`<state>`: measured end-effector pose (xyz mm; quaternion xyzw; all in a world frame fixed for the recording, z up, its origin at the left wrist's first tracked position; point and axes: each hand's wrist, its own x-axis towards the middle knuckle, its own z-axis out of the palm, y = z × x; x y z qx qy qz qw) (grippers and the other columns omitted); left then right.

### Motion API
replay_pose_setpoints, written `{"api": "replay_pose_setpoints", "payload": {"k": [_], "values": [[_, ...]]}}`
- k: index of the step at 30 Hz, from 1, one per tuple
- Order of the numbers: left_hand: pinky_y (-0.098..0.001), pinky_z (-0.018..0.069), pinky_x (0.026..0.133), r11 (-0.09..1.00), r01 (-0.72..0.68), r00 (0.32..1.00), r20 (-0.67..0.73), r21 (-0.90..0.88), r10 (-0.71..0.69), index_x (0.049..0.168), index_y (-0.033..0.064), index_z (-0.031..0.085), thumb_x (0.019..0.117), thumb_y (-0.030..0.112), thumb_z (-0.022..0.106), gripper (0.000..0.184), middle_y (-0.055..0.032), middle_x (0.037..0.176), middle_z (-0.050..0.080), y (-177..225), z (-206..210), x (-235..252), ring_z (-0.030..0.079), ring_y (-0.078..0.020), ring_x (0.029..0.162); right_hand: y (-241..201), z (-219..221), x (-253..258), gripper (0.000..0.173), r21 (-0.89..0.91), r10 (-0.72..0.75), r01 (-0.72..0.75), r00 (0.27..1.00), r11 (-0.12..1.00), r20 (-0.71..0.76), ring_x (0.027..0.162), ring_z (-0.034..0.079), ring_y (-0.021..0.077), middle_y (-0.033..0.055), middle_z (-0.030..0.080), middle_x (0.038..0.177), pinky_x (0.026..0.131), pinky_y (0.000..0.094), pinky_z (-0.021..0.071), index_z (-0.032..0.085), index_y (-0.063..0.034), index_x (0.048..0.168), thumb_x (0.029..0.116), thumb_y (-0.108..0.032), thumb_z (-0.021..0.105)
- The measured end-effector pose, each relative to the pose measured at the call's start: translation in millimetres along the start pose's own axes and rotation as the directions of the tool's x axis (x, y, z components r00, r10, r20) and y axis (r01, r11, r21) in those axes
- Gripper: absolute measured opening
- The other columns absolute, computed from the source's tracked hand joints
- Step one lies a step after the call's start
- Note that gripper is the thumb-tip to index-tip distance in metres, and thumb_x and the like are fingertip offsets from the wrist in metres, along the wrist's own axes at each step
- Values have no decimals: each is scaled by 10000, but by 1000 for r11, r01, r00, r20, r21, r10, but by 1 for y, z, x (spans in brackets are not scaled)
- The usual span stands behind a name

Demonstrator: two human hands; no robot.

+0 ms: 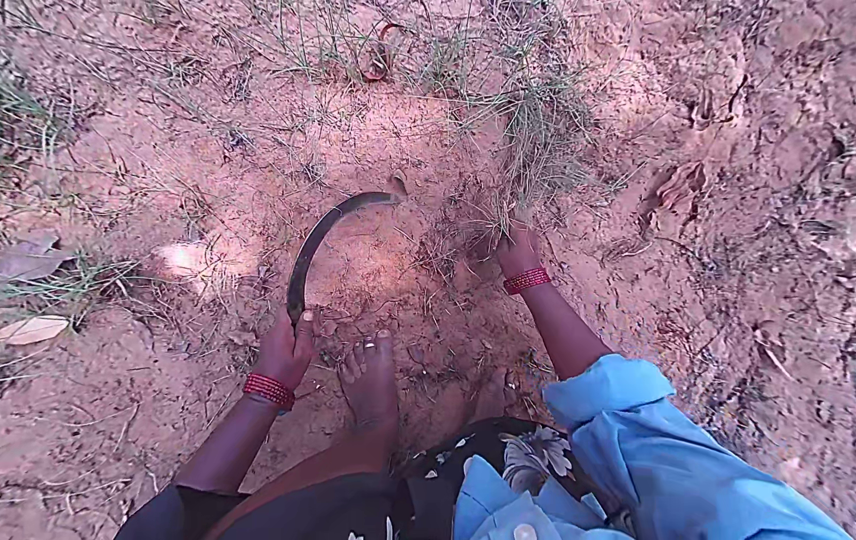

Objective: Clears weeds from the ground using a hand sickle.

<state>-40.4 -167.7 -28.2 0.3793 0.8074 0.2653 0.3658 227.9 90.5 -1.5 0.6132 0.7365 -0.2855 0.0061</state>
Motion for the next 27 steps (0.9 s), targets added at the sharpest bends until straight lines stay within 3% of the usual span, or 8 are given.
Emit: {"api": "replay_pose_setpoints", "payload": {"k": [3, 6, 9, 13, 17, 19, 23, 27], "values": [[-472, 545, 635, 1000, -1, 1000, -1, 15, 1, 1345, -179, 427, 1082, 283, 324, 542, -207, 873, 647, -2, -1, 0, 624, -263, 642, 12, 16, -64, 333, 28, -32, 28, 984, 999, 176, 1213, 638, 453, 352, 657, 1239, 1097, 500, 462, 624, 183, 1241, 981, -2, 528], [-519, 541, 647, 999, -9, 1000, -6, 31, 9, 1349, -190, 426, 1078, 306, 311, 576, -243, 884, 649, -4, 1, 3, 625, -309, 653, 29, 36, -120, 398, 30, -131, 135, 844, 990, 519, 1340, 540, 462, 360, 579, 1367, 1169, 508, 382, 566, 198, 1300, 947, 17, 593], [-484, 542, 636, 1000, -22, 1000, -7, 15, 22, 1381, -192, 386, 1077, 303, 305, 587, -227, 885, 637, 0, 1, 3, 611, -268, 646, 31, 44, -124, 330, 52, -359, 372, 839, 927, 410, 1231, 627, 489, 335, 664, 1252, 1065, 567, 480, 633, 142, 1266, 974, 12, 552], [-297, 494, 580, 992, -123, 992, -5, -31, 123, 1305, -210, 404, 1073, 309, 312, 576, -134, 806, 579, 10, 12, 0, 517, -90, 582, -7, 26, -63, 568, -16, -372, 389, 890, 921, 265, 1295, 560, 490, 233, 649, 1361, 1039, 674, 411, 559, -44, 1471, 918, -51, 689], [-226, 476, 553, 988, -144, 990, -6, -58, 144, 1253, -206, 424, 1072, 331, 328, 574, -73, 776, 553, 11, 13, -6, 496, -20, 559, -37, 48, -7, 821, -125, -180, 241, 912, 962, 368, 1531, 184, 519, 109, 233, 1715, 1098, 801, 256, 398, -324, 1596, 887, -281, 808], [-236, 487, 559, 990, -124, 992, -6, -66, 124, 1267, -212, 414, 1070, 334, 339, 584, -81, 788, 564, 10, 14, -11, 508, -31, 567, -39, 64, -7, 817, -83, -166, 233, 862, 969, 480, 1558, 49, 546, 104, 130, 1745, 1092, 866, 158, 386, -354, 1596, 901, -175, 777], [-302, 511, 558, 993, -111, 994, -23, -42, 110, 1290, -218, 422, 1056, 318, 352, 589, -127, 787, 599, 1, 13, -12, 536, -95, 559, -20, 63, -14, 665, -6, -293, 333, 836, 943, 464, 1477, 327, 527, 172, 436, 1606, 1070, 745, 361, 578, -229, 1480, 882, 34, 701], [-378, 529, 587, 996, -86, 996, -21, -23, 85, 1294, -209, 434, 1056, 323, 341, 591, -161, 801, 616, -6, 7, -7, 562, -167, 578, 6, 23, -10, 536, -101, -37, 61, 975, 993, 220, 1303, 559, 461, 229, 588, 1421, 981, 623, 507, 566, -55, 1420, 901, 9, 687]]}}
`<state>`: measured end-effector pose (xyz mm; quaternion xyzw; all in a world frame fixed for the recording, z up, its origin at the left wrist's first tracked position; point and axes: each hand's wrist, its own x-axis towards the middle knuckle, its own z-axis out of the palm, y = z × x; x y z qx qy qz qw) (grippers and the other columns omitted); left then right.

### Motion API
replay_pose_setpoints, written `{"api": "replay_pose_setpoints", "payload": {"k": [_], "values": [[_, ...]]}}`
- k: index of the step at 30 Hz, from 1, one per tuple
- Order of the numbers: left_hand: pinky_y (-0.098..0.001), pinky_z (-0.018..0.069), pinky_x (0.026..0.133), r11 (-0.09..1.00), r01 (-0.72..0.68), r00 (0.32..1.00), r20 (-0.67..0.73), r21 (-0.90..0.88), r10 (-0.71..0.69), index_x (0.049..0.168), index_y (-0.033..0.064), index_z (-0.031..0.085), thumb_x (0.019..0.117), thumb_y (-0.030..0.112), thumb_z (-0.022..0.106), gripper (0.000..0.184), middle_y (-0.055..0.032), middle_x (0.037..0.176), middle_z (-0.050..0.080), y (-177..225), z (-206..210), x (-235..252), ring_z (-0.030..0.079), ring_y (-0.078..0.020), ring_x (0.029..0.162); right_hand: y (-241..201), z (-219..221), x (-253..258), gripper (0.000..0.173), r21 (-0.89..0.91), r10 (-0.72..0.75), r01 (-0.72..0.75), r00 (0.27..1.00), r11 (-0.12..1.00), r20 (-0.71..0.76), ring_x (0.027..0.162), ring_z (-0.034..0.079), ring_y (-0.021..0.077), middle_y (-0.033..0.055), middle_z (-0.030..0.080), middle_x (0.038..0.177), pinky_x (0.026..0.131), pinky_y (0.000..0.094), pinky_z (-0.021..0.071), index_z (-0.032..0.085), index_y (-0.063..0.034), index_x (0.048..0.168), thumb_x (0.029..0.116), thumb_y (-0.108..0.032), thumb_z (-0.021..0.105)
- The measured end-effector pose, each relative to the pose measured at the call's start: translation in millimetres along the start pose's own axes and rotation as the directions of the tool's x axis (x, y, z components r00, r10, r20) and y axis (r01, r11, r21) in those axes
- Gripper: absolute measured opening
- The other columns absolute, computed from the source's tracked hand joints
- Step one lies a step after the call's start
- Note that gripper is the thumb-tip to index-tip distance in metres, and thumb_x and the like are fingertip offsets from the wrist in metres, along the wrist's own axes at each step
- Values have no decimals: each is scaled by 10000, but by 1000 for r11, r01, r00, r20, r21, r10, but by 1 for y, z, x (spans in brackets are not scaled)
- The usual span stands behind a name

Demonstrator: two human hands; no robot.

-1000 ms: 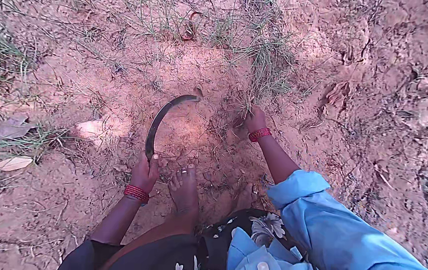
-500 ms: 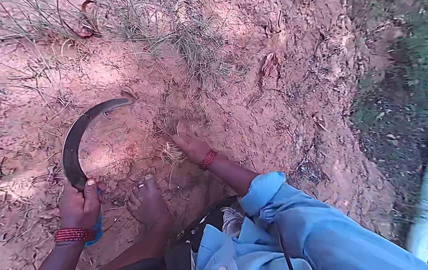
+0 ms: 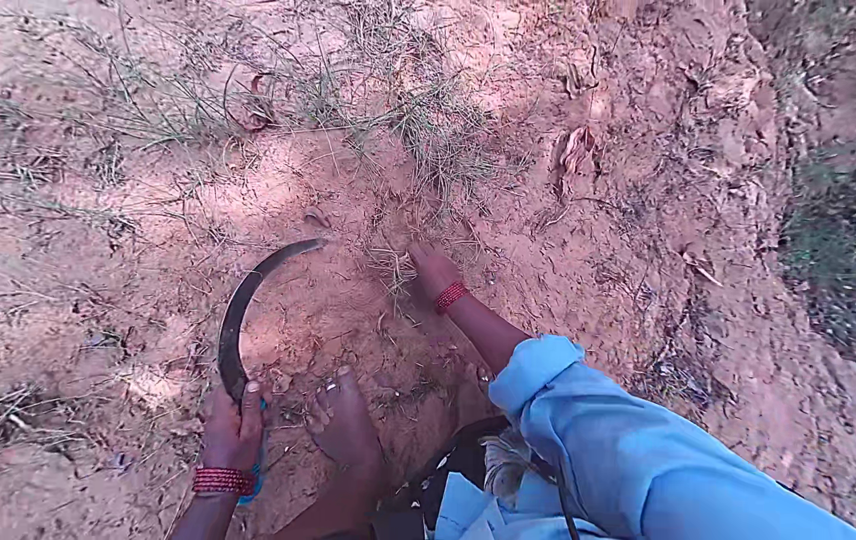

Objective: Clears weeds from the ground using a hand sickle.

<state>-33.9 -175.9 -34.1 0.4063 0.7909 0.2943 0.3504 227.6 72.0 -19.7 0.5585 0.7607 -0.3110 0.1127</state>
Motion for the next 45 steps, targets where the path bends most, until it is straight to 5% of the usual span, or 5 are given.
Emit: {"api": "replay_pose_setpoints", "payload": {"k": [9, 24, 32, 38, 45], "values": [[-339, 518, 550, 998, 51, 998, -44, -25, -52, 1278, -178, 461, 1059, 331, 348, 565, -119, 790, 624, -4, -7, 3, 556, -132, 552, 73, -56, 39, 622, 187, 645, -617, 740, 764, -192, 1509, 270, 503, 284, 248, 1658, 1123, 765, 253, 472, -139, 1548, 973, -281, 660], [-194, 485, 538, 997, -46, 999, 13, -68, 47, 1307, -224, 369, 1067, 236, 362, 518, -38, 768, 545, 7, 0, -2, 504, 9, 547, -11, 59, -72, 544, -36, -285, 330, 860, 943, 423, 1502, 254, 555, 160, 309, 1680, 979, 811, 374, 626, -155, 1413, 918, 70, 641], [-270, 502, 534, 999, -38, 999, -32, -29, 37, 1312, -219, 404, 1061, 294, 374, 572, -113, 782, 598, 0, -1, -4, 526, -67, 541, 86, -42, -58, 603, 7, 362, -365, 920, 931, -150, 1252, 614, 422, 226, 621, 1368, 977, 618, 505, 546, -70, 1449, 871, -58, 719], [-318, 522, 560, 1000, 0, 999, -51, -22, -1, 1336, -203, 413, 1067, 268, 371, 544, -140, 804, 618, 0, -3, -4, 555, -118, 559, 129, -67, -21, 548, 198, 678, -650, 719, 734, -155, 1452, 340, 535, 262, 354, 1610, 1064, 787, 308, 569, -90, 1461, 956, -243, 719], [-378, 541, 635, 991, 137, 990, -15, -10, -137, 1420, -172, 375, 1077, 249, 365, 544, -155, 871, 636, 4, -9, -2, 592, -170, 631, 24, -16, -6, 459, 254, 329, -281, 928, 926, -173, 1312, 547, 462, 269, 576, 1413, 1076, 629, 437, 615, 8, 1365, 915, -24, 701]]}}
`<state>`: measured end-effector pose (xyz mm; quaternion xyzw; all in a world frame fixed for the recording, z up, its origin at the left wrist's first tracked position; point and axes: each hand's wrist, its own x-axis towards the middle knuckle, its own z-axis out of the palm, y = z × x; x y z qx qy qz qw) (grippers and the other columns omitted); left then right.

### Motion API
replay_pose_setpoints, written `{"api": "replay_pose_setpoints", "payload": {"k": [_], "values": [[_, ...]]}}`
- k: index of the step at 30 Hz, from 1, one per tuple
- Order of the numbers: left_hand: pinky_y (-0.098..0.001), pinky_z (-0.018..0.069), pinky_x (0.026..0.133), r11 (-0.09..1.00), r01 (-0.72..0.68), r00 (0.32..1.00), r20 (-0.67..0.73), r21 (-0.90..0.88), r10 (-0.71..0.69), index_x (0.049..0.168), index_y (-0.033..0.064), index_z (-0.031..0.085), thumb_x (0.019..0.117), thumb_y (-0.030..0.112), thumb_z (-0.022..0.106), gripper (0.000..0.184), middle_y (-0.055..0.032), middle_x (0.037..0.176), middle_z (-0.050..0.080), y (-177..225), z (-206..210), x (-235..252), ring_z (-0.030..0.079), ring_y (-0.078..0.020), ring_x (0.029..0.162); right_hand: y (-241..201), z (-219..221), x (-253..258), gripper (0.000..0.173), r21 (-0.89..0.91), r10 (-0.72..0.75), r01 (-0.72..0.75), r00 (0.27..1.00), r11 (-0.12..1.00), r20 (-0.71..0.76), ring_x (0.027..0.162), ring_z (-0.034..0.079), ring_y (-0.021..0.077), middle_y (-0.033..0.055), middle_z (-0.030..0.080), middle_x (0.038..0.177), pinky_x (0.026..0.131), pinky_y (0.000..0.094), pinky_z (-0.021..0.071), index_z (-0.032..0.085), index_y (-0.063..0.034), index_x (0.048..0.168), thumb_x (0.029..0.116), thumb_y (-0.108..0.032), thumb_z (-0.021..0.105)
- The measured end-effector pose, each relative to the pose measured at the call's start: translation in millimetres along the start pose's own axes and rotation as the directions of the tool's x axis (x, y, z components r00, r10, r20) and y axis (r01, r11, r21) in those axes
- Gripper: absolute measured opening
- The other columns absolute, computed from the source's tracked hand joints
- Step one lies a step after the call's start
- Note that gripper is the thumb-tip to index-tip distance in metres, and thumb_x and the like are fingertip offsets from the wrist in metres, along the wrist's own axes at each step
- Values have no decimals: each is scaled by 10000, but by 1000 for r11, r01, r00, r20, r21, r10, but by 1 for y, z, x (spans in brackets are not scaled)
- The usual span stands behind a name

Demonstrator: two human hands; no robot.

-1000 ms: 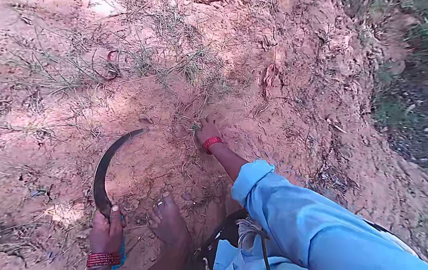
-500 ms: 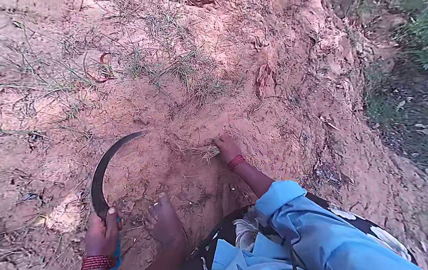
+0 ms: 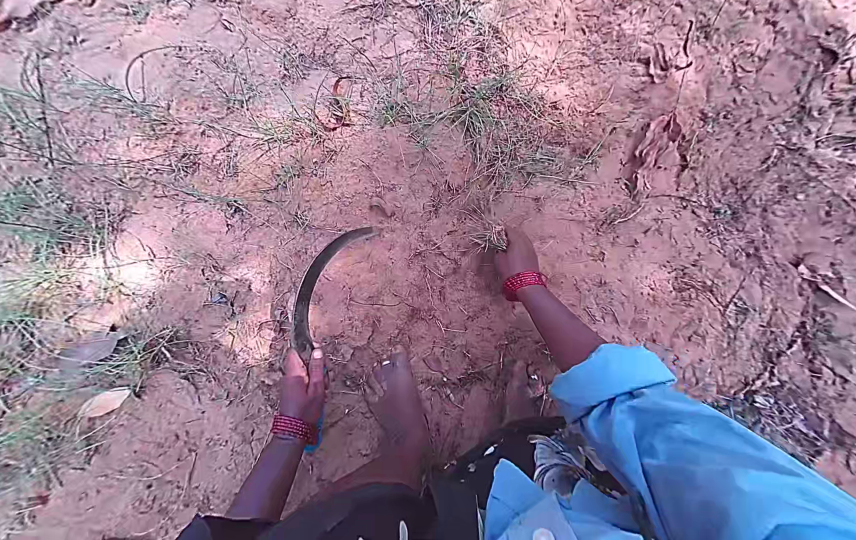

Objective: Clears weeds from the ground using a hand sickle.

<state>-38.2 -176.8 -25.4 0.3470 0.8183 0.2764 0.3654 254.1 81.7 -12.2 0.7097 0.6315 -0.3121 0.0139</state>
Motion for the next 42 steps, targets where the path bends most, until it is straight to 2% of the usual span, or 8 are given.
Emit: {"api": "replay_pose_setpoints", "payload": {"k": [4, 12, 21, 25, 29, 32, 38, 42], "values": [[-331, 543, 606, 999, -32, 999, 19, 5, 32, 1349, -188, 407, 1061, 286, 346, 558, -102, 829, 629, -8, 0, 2, 591, -127, 610, -55, 30, -14, 525, -148, -421, 449, 888, 881, 185, 1262, 572, 448, 206, 636, 1343, 965, 664, 458, 682, -106, 1331, 823, -2, 765], [-448, 567, 719, 997, 50, 996, 75, 56, -54, 1277, -153, 525, 1079, 248, 385, 469, -179, 862, 663, 2, -4, -2, 649, -256, 689, -103, 43, -22, 466, -414, -93, 365, 833, 834, 546, 1321, 549, 467, 283, 583, 1400, 1086, 701, 357, 537, -20, 1436, 984, -120, 587], [-437, 573, 701, 988, 141, 983, 129, -56, -132, 1377, -124, 446, 1089, 248, 365, 477, -171, 890, 653, 6, -2, 4, 648, -244, 685, -52, 34, -50, 408, -197, -457, 727, 593, 658, 662, 1228, 617, 476, 264, 663, 1297, 997, 665, 452, 626, 5, 1334, 926, 0, 621], [-317, 541, 607, 961, 116, 991, -33, -252, -129, 1353, -167, 395, 1083, 170, 333, 436, -106, 839, 612, 8, -3, -12, 588, -131, 613, 2, 3, -80, 444, -246, -567, 619, 783, 746, 253, 1052, 690, 529, 311, 717, 1102, 842, 702, 512, 708, 71, 1138, 700, 118, 768], [-294, 540, 570, 942, 45, 922, -348, -332, -167, 1374, -183, 352, 1088, 189, 309, 472, -93, 802, 590, 6, -10, -7, 578, -108, 579, 74, -61, -72, 445, -276, -167, 143, 984, 950, -68, 1190, 578, 618, 419, 618, 1224, 978, 776, 393, 609, 146, 1252, 821, 113, 716], [-284, 537, 571, 934, 92, 893, -386, -346, -231, 1460, -139, 259, 1112, 167, 306, 466, -65, 800, 550, 19, -21, 24, 566, -101, 576, 142, -78, -62, 520, -305, 86, -90, 996, 948, -29, 1259, 535, 601, 405, 571, 1321, 1008, 783, 373, 536, 100, 1364, 916, -76, 734], [-513, 487, 1042, 907, 420, 891, -177, -26, -417, 1592, -73, 136, 1125, 209, 349, 585, -348, 1368, 546, 60, -20, 102, 619, -426, 1206, 181, -54, -72, 823, -279, 31, -31, 1000, 960, -4, 1379, 375, 655, 462, 389, 1481, 1131, 743, 287, 381, 131, 1504, 814, -9, 808], [-514, 465, 1076, 908, 416, 900, -168, 48, -403, 1593, -72, 122, 1125, 227, 347, 600, -334, 1393, 542, 61, -11, 111, 602, -418, 1250, 173, -57, -64, 794, -309, 57, -47, 998, 950, 26, 1382, 386, 637, 443, 390, 1494, 1127, 723, 313, 360, 114, 1523, 852, 0, 769]]}}
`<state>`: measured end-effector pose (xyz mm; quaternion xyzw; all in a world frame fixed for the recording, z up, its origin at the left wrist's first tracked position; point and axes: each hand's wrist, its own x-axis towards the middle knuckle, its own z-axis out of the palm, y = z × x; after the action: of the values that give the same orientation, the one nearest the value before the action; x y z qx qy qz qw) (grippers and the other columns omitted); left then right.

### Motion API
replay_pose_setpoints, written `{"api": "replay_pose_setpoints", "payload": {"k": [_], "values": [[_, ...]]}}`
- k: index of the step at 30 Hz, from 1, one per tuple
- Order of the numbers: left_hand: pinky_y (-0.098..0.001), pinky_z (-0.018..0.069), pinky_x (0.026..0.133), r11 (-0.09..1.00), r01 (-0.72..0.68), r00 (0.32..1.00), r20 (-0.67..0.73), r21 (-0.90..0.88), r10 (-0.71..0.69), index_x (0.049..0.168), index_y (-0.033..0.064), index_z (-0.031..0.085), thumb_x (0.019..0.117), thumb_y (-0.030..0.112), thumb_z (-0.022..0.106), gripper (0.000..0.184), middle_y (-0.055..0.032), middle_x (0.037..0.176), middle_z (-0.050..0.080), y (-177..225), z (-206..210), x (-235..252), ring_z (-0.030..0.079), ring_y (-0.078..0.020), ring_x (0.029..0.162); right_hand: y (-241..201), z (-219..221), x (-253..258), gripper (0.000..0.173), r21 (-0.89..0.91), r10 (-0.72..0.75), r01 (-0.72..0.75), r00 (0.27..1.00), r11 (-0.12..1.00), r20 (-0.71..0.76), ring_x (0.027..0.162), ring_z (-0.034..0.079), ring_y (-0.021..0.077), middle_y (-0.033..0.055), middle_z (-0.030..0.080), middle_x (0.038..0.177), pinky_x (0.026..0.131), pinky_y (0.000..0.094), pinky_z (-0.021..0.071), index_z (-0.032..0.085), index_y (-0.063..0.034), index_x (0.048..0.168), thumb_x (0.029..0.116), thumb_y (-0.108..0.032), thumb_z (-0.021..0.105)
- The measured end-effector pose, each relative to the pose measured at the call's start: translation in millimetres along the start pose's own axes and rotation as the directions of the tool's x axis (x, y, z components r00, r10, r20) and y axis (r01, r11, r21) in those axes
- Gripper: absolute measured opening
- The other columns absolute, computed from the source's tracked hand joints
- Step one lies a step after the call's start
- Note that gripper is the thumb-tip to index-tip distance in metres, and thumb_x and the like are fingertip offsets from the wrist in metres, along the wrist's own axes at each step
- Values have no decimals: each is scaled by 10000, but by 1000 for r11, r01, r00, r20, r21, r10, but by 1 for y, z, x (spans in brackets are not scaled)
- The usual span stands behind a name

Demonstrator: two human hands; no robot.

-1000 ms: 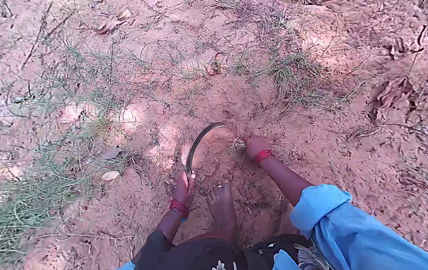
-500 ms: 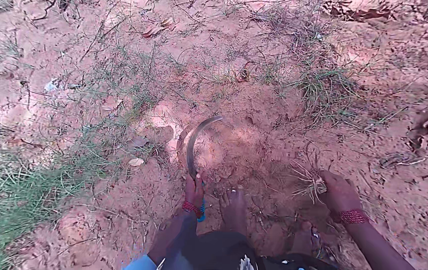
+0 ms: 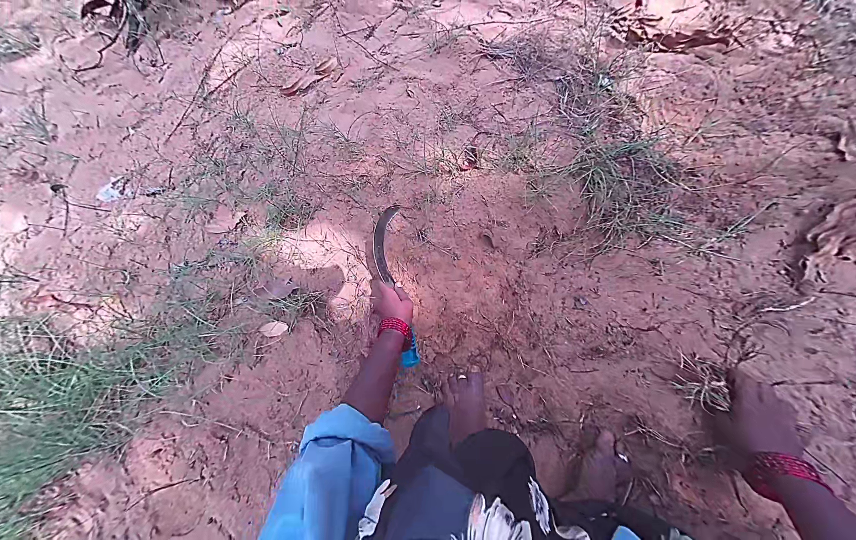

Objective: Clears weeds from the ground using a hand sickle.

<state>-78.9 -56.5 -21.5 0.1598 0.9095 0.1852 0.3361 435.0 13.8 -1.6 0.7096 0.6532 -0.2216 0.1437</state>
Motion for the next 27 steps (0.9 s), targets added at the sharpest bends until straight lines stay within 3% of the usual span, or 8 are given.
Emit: {"api": "replay_pose_setpoints", "payload": {"k": [3, 7, 11, 13, 16, 19, 21, 27], "values": [[-487, 509, 1005, 998, -4, 998, 59, -55, 7, 1597, -66, 70, 1130, 193, 316, 588, -326, 1306, 578, -10, -4, -27, 652, -388, 1130, -1, 1, -3, 797, 1, 19, -19, 1000, 1000, -2, 1358, 403, 639, 438, 411, 1471, 1102, 728, 339, 375, 97, 1519, 844, -8, 785], [-518, 474, 1055, 1000, 6, 997, 83, -17, -4, 1575, -114, 106, 1115, 162, 358, 592, -357, 1353, 546, -65, 2, -85, 623, -427, 1191, -5, 1, -2, 778, 30, -1, 3, 999, 1000, -49, 1336, 414, 657, 448, 442, 1434, 1080, 739, 350, 414, 105, 1492, 824, 8, 801], [-460, 560, 707, 982, -38, 999, 13, -187, 41, 1507, -138, 228, 1120, 140, 345, 491, -232, 923, 619, -106, 4, -105, 631, -301, 700, -4, 3, -5, 780, 41, 11, -9, 999, 999, -49, 1352, 399, 659, 448, 435, 1445, 1079, 746, 349, 406, 97, 1499, 829, 4, 794], [-367, 549, 589, 948, -88, 996, -57, -306, 74, 1468, -136, 254, 1122, 164, 308, 461, -132, 838, 584, -98, 0, -89, 582, -186, 583, -5, 1, -6, 762, 26, 13, -12, 999, 1000, -31, 1352, 398, 654, 446, 440, 1436, 1087, 737, 347, 401, 97, 1499, 847, -7, 782], [-330, 534, 578, 921, -120, 991, -101, -371, 88, 1544, -89, 149, 1128, 174, 288, 512, -111, 849, 557, -44, -11, -41, 573, -165, 594, -6, 2, -3, 764, 21, 12, -12, 999, 1000, -43, 1344, 402, 660, 451, 440, 1432, 1087, 739, 344, 404, 102, 1496, 837, 13, 780], [-434, 567, 836, 993, -49, 993, 103, -104, 60, 1580, -53, 141, 1133, 209, 318, 547, -258, 1194, 601, 14, -8, 1, 674, -306, 921, -7, 0, -4, 798, 26, 54, -54, 998, 998, -26, 1390, 355, 647, 425, 413, 1481, 1084, 791, 291, 389, 71, 1525, 847, -30, 799], [-468, 495, 1046, 997, -68, 983, 172, 30, 62, 1569, -80, 177, 1123, 207, 352, 557, -315, 1406, 526, 32, -5, 11, 624, -363, 1217, -13, 0, -4, 792, 10, 85, -85, 996, 996, -14, 1395, 362, 630, 401, 418, 1491, 1066, 786, 319, 383, 44, 1538, 868, -64, 791], [-443, 567, 850, 991, -57, 973, 215, -124, 83, 1586, -63, 77, 1131, 186, 304, 567, -264, 1142, 612, -6, 14, -25, 679, -318, 916, -17, -1, -4, 791, -7, 102, -102, 995, 995, 9, 1396, 359, 635, 417, 385, 1507, 1095, 752, 323, 357, 52, 1548, 882, -50, 771]]}}
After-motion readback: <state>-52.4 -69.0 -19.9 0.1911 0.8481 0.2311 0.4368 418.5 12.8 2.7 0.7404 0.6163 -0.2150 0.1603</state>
